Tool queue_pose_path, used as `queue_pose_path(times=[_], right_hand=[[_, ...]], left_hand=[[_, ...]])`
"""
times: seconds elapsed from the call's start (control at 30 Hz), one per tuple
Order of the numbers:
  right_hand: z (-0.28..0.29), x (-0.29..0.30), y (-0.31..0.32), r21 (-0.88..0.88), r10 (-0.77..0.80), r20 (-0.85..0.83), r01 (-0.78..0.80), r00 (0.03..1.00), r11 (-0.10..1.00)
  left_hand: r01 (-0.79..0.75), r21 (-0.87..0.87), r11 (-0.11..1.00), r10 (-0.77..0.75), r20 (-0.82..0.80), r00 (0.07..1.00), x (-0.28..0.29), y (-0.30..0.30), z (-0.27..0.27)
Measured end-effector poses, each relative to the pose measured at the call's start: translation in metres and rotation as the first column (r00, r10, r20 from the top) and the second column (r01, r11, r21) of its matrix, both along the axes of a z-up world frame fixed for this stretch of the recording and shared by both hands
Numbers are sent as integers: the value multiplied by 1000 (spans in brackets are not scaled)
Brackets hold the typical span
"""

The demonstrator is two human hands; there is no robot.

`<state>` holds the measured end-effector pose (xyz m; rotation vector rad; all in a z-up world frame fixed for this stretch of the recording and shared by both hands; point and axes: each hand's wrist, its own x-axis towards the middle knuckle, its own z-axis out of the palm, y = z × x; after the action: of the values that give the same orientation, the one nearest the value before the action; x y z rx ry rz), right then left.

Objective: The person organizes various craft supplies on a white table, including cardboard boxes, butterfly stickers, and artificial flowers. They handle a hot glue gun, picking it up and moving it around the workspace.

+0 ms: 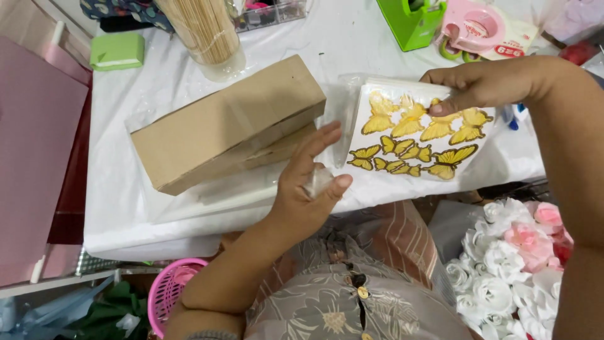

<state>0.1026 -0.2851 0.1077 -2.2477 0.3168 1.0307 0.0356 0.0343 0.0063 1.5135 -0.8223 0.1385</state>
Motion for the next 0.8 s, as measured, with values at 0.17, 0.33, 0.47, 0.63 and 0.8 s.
queue_pose_path(times=[0.17, 0.33, 0.47, 0.63, 0.8], right_hand=[[-31, 34, -17, 163, -261, -116, 278, 958, 947], [-50, 39, -21, 131, -313, -65, 319, 947, 939], [-93, 43, -50, -167, 196, 296, -152, 935, 974], [-135, 30, -51, 21, 198, 577, -256, 793, 966], [-103, -2, -8, 172, -94, 463, 15, 881, 985]], left_hand=[[246, 69, 967, -175, -520, 836, -1, -13, -15], [494, -103, 863, -225, -955, 194, 7, -29, -36], [351, -230, 908, -221, -973, -66, 11, -49, -49], [244, -290, 925, -292, -956, -27, 16, -75, -49], [194, -236, 952, -255, -963, 82, 24, -97, -63]])
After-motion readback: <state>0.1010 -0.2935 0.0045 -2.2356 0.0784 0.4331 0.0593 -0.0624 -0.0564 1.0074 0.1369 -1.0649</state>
